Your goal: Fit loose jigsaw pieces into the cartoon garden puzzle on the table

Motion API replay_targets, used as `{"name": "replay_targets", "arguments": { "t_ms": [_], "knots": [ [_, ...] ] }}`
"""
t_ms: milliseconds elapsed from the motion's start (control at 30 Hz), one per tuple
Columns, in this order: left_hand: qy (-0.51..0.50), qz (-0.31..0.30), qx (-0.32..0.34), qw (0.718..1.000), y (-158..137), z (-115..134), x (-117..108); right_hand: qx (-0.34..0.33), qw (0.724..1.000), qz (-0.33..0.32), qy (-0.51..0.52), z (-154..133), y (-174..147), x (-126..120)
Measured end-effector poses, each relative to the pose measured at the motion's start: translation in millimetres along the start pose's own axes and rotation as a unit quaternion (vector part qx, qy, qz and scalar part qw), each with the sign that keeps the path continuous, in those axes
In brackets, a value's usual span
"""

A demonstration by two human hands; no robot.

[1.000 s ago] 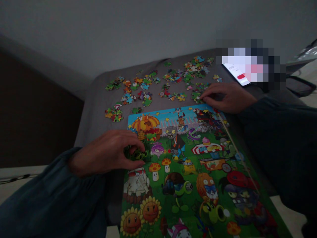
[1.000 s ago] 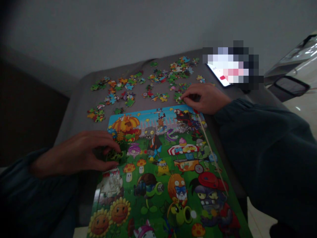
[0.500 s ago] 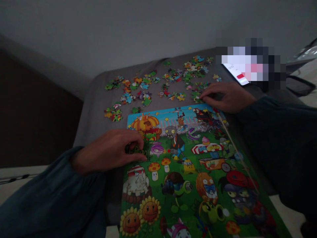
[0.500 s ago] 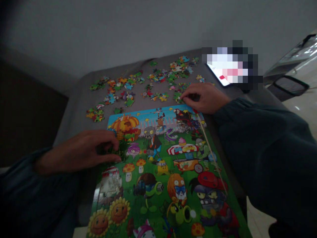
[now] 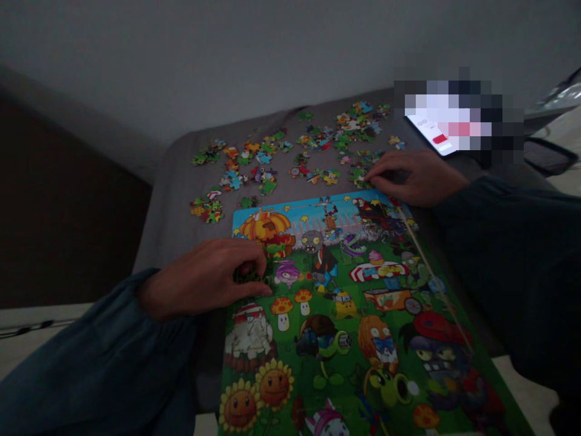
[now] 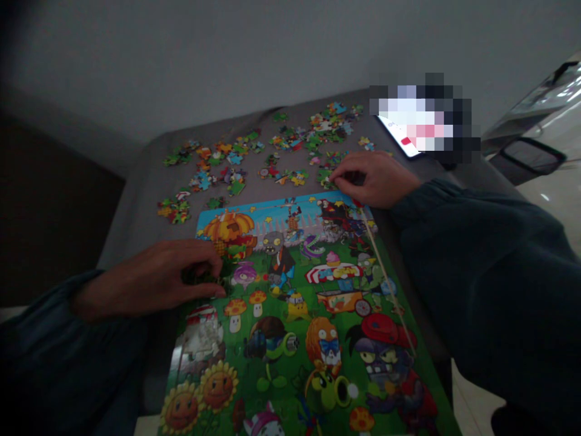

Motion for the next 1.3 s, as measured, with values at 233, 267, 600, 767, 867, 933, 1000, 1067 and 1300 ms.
{"name": "replay_targets", "arguments": {
  "t_ms": [233,267,600,767,867,933,1000,1067,1300],
  "knots": [
    [0.004,0.018,0.016,1.000,0.3,0.8,-1.5,0.010,1.000,0.000,-0.001,-1.4,-0.2,-0.2],
    [0.004,0.025,0.019,1.000,0.7,0.7,-1.4,0.010,1.000,0.001,-0.001,-1.4,-0.3,-0.2],
    [0.018,0.063,0.027,0.998,-2.0,-3.4,-3.3,0.000,1.000,0.005,-0.002,0.1,-0.1,0.3],
    [0.026,0.046,0.020,0.998,-2.6,-3.5,-6.0,0.009,1.000,0.003,0.003,-0.4,-0.2,0.4],
    [0.032,0.062,-0.008,0.998,-8.8,-9.0,-11.9,0.006,1.000,0.002,0.002,-0.2,-0.1,0.2],
    [0.048,0.085,-0.060,0.993,-17.5,-18.0,-17.7,0.006,1.000,0.001,0.002,0.0,-0.1,0.1],
    [0.068,0.095,-0.105,0.988,-27.8,-28.8,-22.1,0.006,1.000,0.001,0.002,-0.3,0.0,0.0],
    [0.081,0.085,-0.124,0.985,-36.8,-38.6,-22.9,0.010,1.000,0.001,0.002,-0.9,0.0,-0.2],
    [0.058,0.071,-0.084,0.992,-41.9,-53.4,-9.3,0.007,1.000,0.004,-0.001,-0.9,-0.4,0.0]
  ]
}}
Point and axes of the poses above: each hand's wrist, its own y-axis towards the middle knuckle, its own x-axis out of the palm, z = x × y, the point moved 2 cm from there along y, towards the middle knuckle, and after that the axes turned 9 degrees about y, right-handed, at the moved point
